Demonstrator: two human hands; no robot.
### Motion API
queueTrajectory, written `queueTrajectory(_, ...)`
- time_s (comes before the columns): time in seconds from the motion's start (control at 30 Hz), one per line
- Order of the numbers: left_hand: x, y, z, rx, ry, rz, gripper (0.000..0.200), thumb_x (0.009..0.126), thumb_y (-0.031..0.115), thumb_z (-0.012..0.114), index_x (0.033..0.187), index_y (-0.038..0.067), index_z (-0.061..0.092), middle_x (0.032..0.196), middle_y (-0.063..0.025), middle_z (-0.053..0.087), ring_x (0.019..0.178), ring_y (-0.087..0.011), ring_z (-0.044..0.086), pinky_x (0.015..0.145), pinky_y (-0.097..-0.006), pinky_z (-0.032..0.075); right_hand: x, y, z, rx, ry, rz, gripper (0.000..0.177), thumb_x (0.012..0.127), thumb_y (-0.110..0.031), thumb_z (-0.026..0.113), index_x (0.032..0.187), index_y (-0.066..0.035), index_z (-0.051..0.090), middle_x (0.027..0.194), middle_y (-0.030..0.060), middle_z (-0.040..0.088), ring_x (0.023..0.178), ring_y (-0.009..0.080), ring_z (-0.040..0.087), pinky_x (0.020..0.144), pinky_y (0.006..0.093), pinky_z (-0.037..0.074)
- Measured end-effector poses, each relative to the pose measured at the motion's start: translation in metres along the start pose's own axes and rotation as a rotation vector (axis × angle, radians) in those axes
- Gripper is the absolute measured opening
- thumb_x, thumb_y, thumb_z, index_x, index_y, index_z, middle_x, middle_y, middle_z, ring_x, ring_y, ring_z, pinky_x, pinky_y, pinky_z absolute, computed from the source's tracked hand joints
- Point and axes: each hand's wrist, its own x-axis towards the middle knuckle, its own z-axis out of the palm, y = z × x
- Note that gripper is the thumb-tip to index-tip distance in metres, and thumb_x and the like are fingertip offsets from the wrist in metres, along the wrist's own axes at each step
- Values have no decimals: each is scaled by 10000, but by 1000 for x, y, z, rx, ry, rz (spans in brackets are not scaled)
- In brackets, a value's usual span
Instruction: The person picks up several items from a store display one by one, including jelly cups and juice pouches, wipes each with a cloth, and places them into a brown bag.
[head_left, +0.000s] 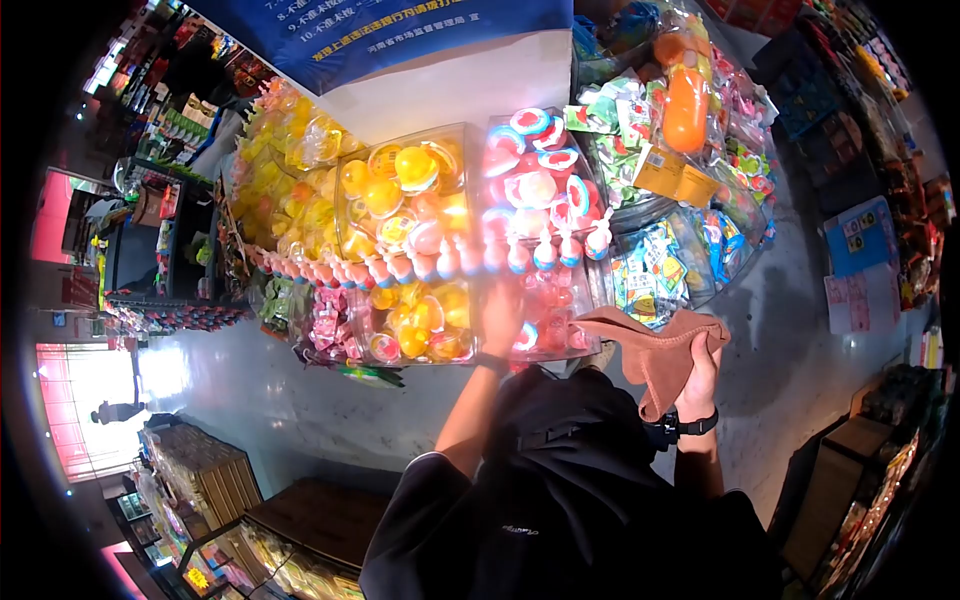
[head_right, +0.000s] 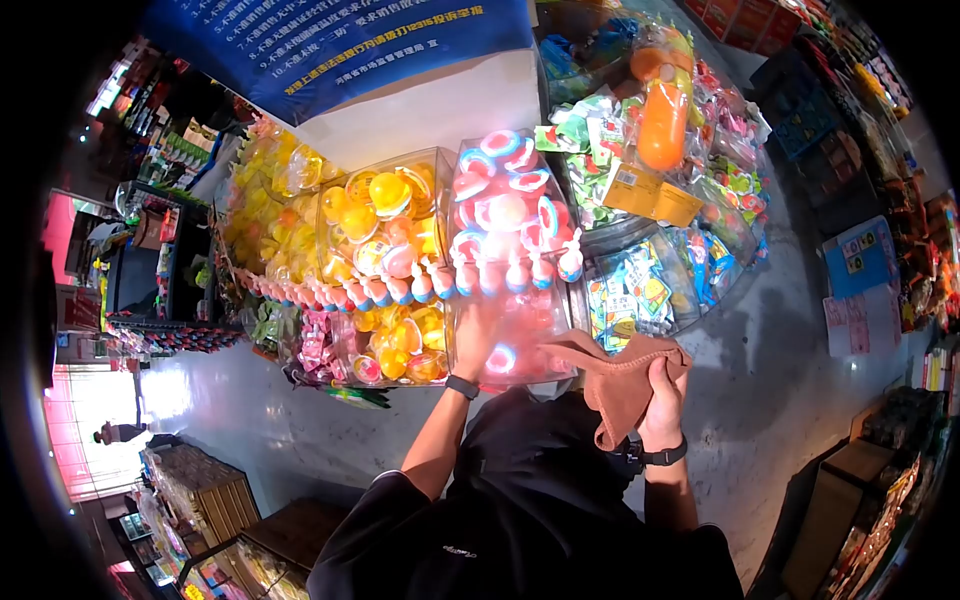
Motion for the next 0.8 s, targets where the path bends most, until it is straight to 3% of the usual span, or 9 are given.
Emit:
queueTrajectory(0.07,7,15,-8,-26,234,-26,308,818,214,636,989,-16,525,923,-221,591,863,-386,587,754,-458,459,-2,-1,2,-3,30,-5,306,928,-237,557,1151,-47,468,1098,78,561,998,196,566,884,364,468)
queueTrajectory(0.17,10,11,3,-89,294,-60,363,814,215,635,1024,-35,478,942,-235,578,868,-379,585,755,-451,453,-3,-1,4,8,22,-10,296,933,-222,547,1157,-47,465,1100,81,565,996,200,571,881,369,473)
queueTrajectory(0.27,12,35,-6,-361,368,-256,485,810,150,657,1151,-46,374,1041,-265,538,999,-393,556,854,-422,445,-5,0,3,19,20,-16,290,933,-211,545,1158,-46,465,1108,86,565,1004,203,572,881,373,475)
queueTrajectory(0.47,21,7,21,-463,349,-259,556,793,8,638,1230,-21,294,1038,-227,530,937,-276,593,815,-373,479,-8,-2,1,30,40,8,315,925,-216,560,1165,-34,470,1102,94,569,1003,209,575,883,371,474)
queueTrajectory(0.6,22,18,18,-546,405,-107,638,799,-3,598,1344,11,269,1060,-219,545,906,-252,594,793,-359,483,-9,-5,1,2,24,7,334,918,-217,571,1175,-28,474,1110,95,570,1007,211,575,884,368,471)
queueTrajectory(0.73,44,8,14,-481,440,-41,614,795,30,596,1343,13,321,1000,-190,582,840,-248,594,761,-352,482,-11,-2,2,5,27,11,334,914,-210,577,1175,-26,478,1113,98,573,1008,208,575,887,366,469)
queueTrajectory(0.8,38,26,-9,-546,308,-177,621,793,27,614,1342,22,324,1009,-186,580,843,-233,594,758,-345,485,-12,-2,3,4,24,8,332,912,-208,579,1173,-28,479,1110,97,574,1007,206,576,888,366,468)
